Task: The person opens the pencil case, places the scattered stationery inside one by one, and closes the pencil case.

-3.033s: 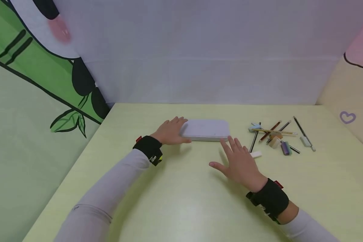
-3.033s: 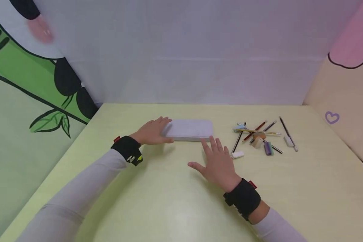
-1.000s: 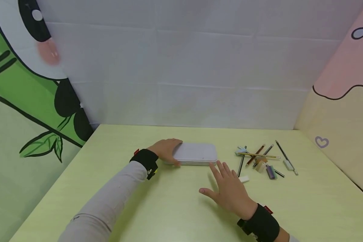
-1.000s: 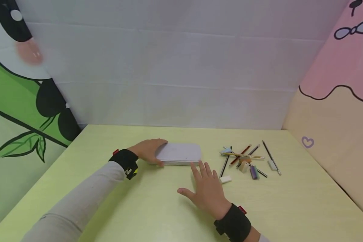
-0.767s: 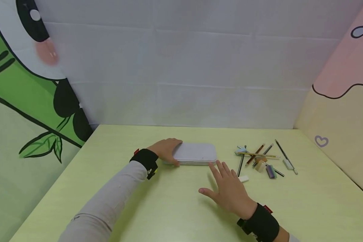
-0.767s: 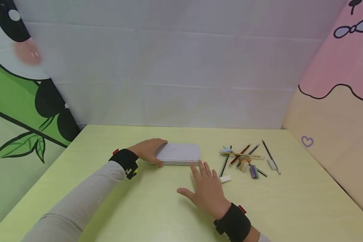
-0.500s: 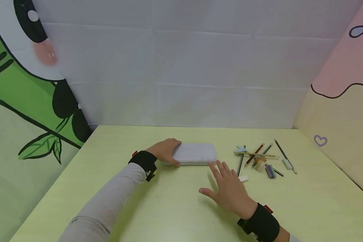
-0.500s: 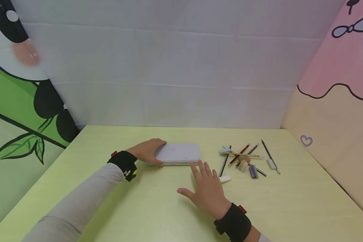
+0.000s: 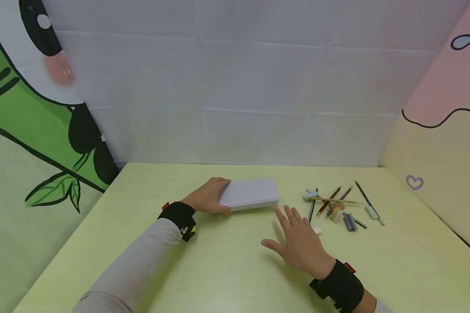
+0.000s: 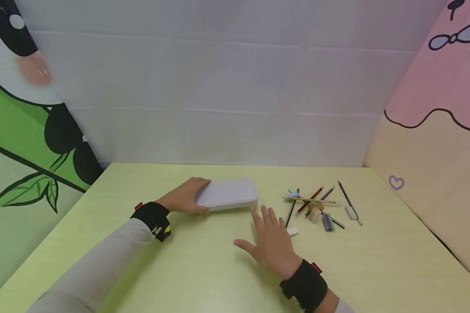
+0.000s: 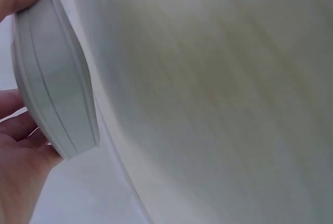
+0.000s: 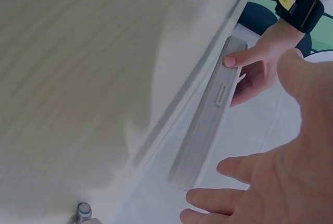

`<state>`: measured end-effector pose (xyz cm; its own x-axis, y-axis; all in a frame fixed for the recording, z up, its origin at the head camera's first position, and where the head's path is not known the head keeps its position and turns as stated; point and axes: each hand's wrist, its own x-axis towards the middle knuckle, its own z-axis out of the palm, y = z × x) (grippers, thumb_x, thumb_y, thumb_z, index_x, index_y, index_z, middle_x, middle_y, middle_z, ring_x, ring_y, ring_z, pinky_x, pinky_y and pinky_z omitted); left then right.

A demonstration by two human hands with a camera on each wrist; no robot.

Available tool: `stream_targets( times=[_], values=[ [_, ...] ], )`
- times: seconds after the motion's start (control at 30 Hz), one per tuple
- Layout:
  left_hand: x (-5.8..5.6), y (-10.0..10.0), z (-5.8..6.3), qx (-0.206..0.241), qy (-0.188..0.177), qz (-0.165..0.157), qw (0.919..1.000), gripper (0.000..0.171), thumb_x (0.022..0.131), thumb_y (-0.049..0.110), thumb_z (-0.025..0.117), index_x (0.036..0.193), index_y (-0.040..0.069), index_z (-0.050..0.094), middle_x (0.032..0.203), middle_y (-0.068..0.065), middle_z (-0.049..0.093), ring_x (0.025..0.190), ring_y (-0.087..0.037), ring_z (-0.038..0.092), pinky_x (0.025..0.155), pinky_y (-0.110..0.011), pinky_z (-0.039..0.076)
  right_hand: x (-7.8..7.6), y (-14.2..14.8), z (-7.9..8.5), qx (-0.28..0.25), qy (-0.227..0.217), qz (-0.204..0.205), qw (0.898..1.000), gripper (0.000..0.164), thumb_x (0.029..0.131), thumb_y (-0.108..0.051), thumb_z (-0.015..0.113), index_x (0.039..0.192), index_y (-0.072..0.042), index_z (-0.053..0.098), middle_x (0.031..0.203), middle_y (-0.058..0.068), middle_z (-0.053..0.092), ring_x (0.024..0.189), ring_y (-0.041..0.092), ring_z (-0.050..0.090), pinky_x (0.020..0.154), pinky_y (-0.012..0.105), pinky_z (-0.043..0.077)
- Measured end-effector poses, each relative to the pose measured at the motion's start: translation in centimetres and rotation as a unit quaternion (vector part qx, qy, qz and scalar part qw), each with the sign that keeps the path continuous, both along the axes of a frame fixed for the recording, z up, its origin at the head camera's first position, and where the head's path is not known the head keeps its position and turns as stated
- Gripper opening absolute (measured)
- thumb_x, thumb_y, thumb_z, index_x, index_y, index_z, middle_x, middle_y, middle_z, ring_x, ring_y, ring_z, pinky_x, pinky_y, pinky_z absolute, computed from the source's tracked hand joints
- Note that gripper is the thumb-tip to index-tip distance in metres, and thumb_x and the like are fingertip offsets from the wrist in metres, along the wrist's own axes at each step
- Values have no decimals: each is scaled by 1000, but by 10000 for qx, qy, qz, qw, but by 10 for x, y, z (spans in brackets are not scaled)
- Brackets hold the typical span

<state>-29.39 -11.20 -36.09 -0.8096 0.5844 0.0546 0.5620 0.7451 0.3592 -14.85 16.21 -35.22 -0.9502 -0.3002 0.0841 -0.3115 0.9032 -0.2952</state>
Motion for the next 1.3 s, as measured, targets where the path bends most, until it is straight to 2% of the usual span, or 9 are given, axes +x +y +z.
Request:
stream_targets(
  times=[0.2,0.47,0.57,0.67,0.8,0.97,1.03,1.17,1.3],
  values=[
    [6,-3,2,841,-109,172,9962,88,78,41,72,146,-1,36,148,-19,44,135,-35,44,112,-48,40,-6,3,0,40,268,-41,9996,86,88,-58,57,151,-7,31,154,26,30,144,44,26,114,64,28],
    [14,0,12,1927,-535,337,9792,81,82,35,74,148,5,37,146,-17,47,129,-33,52,106,-48,47,-17,4,7,-30,271,32,9996,85,89,-57,57,151,-5,29,155,27,28,145,44,24,113,65,29],
    [18,5,17,2443,-864,360,9652,77,83,30,74,147,8,38,144,-17,48,125,-33,55,103,-47,50,-22,7,17,-57,306,6,9995,86,89,-57,56,151,-5,28,155,27,27,145,45,23,114,64,29],
    [23,11,23,3016,-1246,338,9446,72,85,22,73,147,9,39,146,-17,47,126,-34,54,103,-47,50,-28,10,29,-85,443,-36,9990,86,90,-56,58,151,-3,28,155,27,27,145,46,23,114,63,29],
    [31,20,32,3640,-1515,174,9188,67,86,12,70,146,6,40,146,-18,46,129,-36,51,106,-49,47,-36,14,44,-144,593,-66,9981,86,90,-55,58,151,-2,26,156,27,25,145,45,23,113,62,31],
    [42,29,38,4027,-1615,-148,9008,63,88,9,67,145,5,41,146,-17,46,130,-34,50,108,-49,46,-38,14,52,-724,611,-15,9955,85,91,-55,57,153,-6,24,159,21,21,148,41,19,112,62,33],
    [46,33,39,4142,-1644,-258,8948,62,89,8,67,145,6,40,146,-17,46,131,-33,49,109,-49,45,-37,12,54,-1031,632,49,9926,85,91,-54,57,153,-7,23,160,18,20,149,39,18,113,62,33],
    [54,38,42,4431,-1742,-514,8779,63,89,10,67,145,3,39,146,-19,45,132,-37,46,109,-47,45,-35,9,58,-1547,757,169,9849,83,92,-51,58,153,-9,21,161,15,21,149,36,21,116,59,30],
    [61,41,44,4606,-1716,-689,8681,65,89,16,68,146,1,38,144,-22,45,130,-36,46,107,-36,47,-33,6,68,-2020,868,212,9753,80,93,-46,58,154,-10,19,160,13,23,148,33,23,118,57,28]
  ],
)
